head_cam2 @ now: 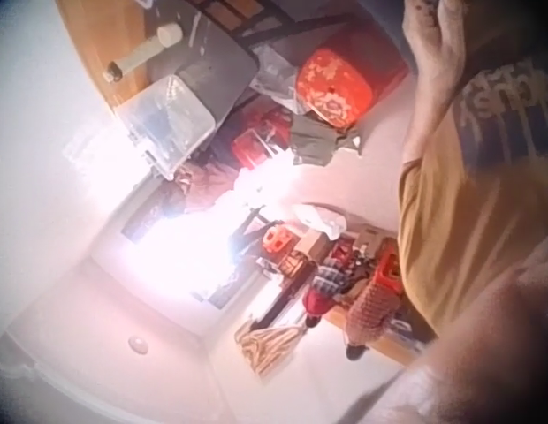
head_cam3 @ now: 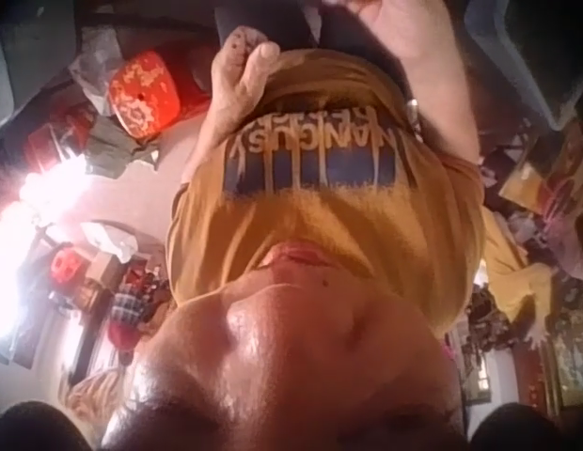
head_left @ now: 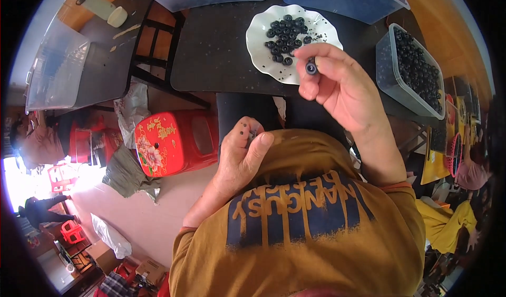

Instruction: The person inspects small black rubber or plastic components on a white plate, using a small scraping tool to remove excess material or debris from them.

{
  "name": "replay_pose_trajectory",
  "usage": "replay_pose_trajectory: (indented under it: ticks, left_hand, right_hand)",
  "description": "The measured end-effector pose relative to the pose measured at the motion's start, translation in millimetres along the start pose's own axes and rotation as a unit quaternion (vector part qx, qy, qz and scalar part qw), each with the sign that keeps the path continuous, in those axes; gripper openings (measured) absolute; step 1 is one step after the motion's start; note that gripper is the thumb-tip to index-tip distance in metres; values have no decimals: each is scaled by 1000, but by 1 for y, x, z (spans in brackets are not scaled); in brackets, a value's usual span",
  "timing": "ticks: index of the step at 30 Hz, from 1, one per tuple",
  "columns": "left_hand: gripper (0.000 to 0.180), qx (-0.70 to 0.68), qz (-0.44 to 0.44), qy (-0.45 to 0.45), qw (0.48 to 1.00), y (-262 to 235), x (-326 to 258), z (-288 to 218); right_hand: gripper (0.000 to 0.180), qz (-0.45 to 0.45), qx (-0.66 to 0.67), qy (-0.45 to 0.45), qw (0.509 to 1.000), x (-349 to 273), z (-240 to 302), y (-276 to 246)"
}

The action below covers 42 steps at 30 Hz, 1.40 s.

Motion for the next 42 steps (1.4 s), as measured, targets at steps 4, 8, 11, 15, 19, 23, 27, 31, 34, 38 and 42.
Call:
replay_pose_trajectory:
  ticks: [4,8,11,15,19,23,27,31,34,38,42]
  left_hand:
    - [27,-34,-28,43,998,0,10,-14]
    - [25,-14,-38,107,993,1,25,-33]
    - [25,31,-19,157,987,5,38,-51]
    - [29,47,-10,193,980,13,53,-60]
    - [33,51,-18,198,979,21,66,-61]
    - [41,93,-5,171,981,25,76,-63]
    - [45,101,-6,143,985,28,84,-58]
    - [48,128,-20,137,982,27,93,-53]
    - [48,148,-30,137,979,27,96,-47]
    - [50,154,-35,134,978,28,100,-43]
    - [51,171,-46,155,972,29,103,-41]
  right_hand:
    - [25,41,99,47,993,-7,-9,13]
    - [24,48,141,81,986,-11,-13,12]
    - [25,48,152,96,983,-12,-15,5]
    - [20,22,148,94,984,-11,-11,0]
    - [22,0,105,96,990,-10,-8,-8]
    - [19,-14,91,78,993,-5,-10,-15]
    - [14,18,111,42,993,1,-14,-22]
    - [14,17,125,54,991,11,-18,-27]
    - [15,17,128,85,988,16,-19,-28]
    - [16,41,127,65,989,20,-21,-33]
    - [16,43,131,64,988,22,-20,-34]
Point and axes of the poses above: each hand's wrist, its own x-axis towards the middle knuckle, its own y-axis out of the palm, z = x × y, the point moved 4 cm from there along x, towards the middle knuckle, and after that the axes turned 12 degrees about x, right-handed, at the moved point
